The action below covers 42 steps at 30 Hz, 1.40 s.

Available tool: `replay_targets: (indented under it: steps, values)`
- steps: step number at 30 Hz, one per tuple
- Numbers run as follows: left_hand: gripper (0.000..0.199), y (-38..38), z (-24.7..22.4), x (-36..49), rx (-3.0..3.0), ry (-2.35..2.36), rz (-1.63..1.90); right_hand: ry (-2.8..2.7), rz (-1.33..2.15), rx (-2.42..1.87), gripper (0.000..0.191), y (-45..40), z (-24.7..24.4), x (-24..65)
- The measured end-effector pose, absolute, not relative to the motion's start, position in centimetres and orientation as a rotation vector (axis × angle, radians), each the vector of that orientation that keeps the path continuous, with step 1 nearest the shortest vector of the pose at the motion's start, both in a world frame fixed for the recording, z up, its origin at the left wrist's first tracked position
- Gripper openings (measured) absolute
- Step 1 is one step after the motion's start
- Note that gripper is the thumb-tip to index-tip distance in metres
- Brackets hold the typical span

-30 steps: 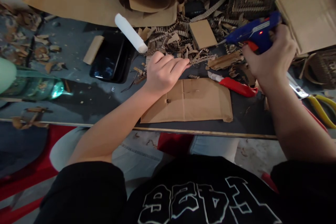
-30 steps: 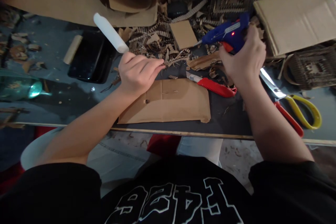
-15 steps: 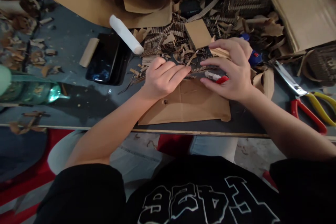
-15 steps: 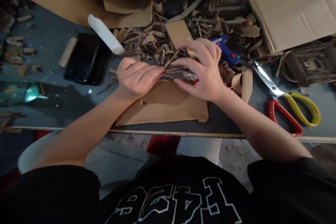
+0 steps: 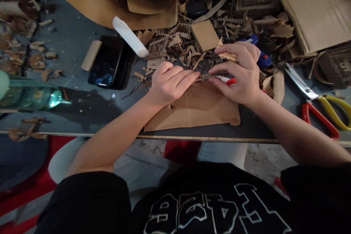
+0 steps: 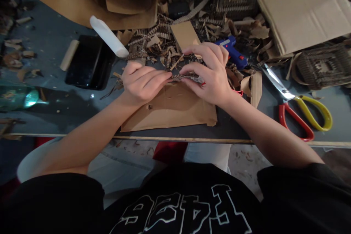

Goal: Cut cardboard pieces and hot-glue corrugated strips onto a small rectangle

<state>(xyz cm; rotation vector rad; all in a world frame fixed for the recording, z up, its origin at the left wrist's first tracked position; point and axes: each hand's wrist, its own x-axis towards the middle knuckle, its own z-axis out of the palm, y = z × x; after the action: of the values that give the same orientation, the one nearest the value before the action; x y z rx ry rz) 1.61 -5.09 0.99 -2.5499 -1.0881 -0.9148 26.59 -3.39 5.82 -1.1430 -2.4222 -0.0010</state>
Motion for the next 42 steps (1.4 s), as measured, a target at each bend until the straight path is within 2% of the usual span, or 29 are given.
replay_targets:
  steps: [8,14,24,30,36,42]
  values:
    - [0.029,-4.9,0.5,1.5,-2.547,-1.054,-0.936,-2.209,-0.117,-0.625,0.009,-2.3,4.0,27.0]
    - [0.029,-4.8,0.7,1.4,-2.492,-0.993,-0.922,-2.215,-0.075,-0.678,0.020,-2.2,4.3,27.6]
    - [0.028,-4.6,0.3,1.3,-2.507,-1.018,-0.948,-2.176,-0.091,-0.668,0.007,-2.1,4.5,27.5]
    - [0.028,-4.7,0.5,1.3,-2.526,-1.053,-0.939,-2.187,-0.117,-0.668,0.008,-2.1,4.6,27.4]
    - [0.028,-4.5,0.3,1.3,-2.511,-1.016,-0.943,-2.162,-0.136,-0.708,0.019,-1.8,4.5,27.8]
    - [0.031,-4.4,0.1,1.3,-2.531,-1.051,-0.973,-2.272,-0.070,-0.940,0.010,-2.3,5.2,28.0]
